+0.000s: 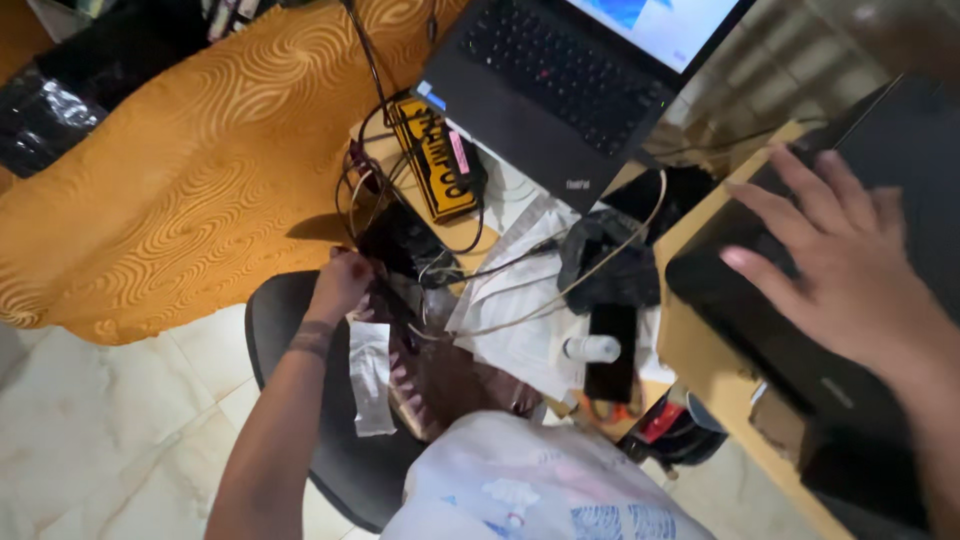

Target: The person loads a sheet of paper into the printer, adjusts cables, and replaces a white cylindrical cartridge into the printer's ink bay. The printer is on a small table next to a laptop in a cluttered room.

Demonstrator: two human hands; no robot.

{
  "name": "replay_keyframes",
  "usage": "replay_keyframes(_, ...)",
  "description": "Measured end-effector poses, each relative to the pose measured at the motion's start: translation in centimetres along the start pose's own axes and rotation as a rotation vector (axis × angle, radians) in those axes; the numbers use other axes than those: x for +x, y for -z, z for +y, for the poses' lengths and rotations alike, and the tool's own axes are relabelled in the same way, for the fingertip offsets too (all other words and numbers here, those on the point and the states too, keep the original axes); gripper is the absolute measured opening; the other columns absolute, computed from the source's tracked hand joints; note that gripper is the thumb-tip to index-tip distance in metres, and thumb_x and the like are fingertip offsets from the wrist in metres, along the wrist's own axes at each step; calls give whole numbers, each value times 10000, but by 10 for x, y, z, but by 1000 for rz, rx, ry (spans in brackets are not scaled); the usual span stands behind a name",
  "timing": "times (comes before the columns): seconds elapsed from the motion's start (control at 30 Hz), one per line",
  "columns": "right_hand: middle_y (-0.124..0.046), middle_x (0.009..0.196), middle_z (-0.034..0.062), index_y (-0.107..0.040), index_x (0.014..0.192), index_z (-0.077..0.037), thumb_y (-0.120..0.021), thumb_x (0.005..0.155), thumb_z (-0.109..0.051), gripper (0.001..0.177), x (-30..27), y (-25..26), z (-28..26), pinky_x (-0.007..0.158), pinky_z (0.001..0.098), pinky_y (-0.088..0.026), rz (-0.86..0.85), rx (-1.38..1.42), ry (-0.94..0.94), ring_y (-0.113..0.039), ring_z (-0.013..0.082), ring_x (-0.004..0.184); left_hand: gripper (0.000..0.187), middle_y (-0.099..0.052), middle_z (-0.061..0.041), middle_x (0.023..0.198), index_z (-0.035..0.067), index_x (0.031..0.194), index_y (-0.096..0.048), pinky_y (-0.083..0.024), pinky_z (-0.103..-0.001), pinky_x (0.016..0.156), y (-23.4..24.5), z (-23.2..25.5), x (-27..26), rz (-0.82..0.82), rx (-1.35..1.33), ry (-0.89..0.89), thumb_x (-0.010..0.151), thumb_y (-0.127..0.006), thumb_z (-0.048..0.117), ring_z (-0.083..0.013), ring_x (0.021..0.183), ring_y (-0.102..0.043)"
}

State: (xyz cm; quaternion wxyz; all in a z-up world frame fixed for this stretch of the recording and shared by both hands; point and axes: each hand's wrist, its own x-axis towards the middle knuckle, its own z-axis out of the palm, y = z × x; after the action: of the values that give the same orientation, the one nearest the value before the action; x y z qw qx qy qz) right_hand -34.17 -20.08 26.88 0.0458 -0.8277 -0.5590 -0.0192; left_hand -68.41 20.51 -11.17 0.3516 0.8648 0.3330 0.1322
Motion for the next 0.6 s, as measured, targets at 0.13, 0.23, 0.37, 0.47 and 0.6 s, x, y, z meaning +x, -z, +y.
replay_keyframes(0.13, -662, 1325, -2, -755, 874, -261, -682, 785, -267, 115, 14, -32, -60, 1146, 758, -173, -170, -271, 83, -508, 226, 1339, 145, -735, -163, 958, 75, 982, -750, -563, -423, 825, -25, -9, -21, 12, -64, -63, 851, -734, 133, -343, 913, -711)
replay_keyframes(0.23, -680, 1163, 50, -720, 1024, -90, -662, 875, -184, 185, 21, -85, -83, 1112, 633, -325, -21, -417, 97, -543, 258, 1327, 142, -713, -162, 1010, 46, 966, -720, -546, -431, 880, -46, 30, -25, -9, -167, -230, 840, -738, 110, -353, 984, -677)
replay_keyframes(0.37, -704, 1035, 111, -743, 946, -96, -623, 909, -162, 141, 59, -195, -82, 843, 405, -572, -302, -70, 14, -689, 283, 1019, 192, -697, -150, 1009, 43, 987, -719, -530, -460, 815, -74, 110, -16, 43, -186, -476, 825, -784, 121, -382, 966, -655)
replay_keyframes(0.47, -728, 990, 216, -742, 948, -45, -557, 1012, -371, 381, 97, -298, -91, 813, 523, -577, -381, 83, -391, -715, 419, 947, 189, -692, -132, 1027, 55, 991, -697, -532, -454, 829, -74, 165, -2, 117, -174, -588, 809, -744, 44, -344, 973, -666)
replay_keyframes(0.6, -698, 992, 266, -734, 914, -10, -633, 929, -383, 386, 107, -400, -78, 742, 567, -556, -32, 177, -523, -692, 462, 898, 225, -679, -127, 1016, 60, 1014, -680, -524, -441, 846, -28, 188, 2, 177, -236, -628, 804, -760, 53, -344, 989, -646)
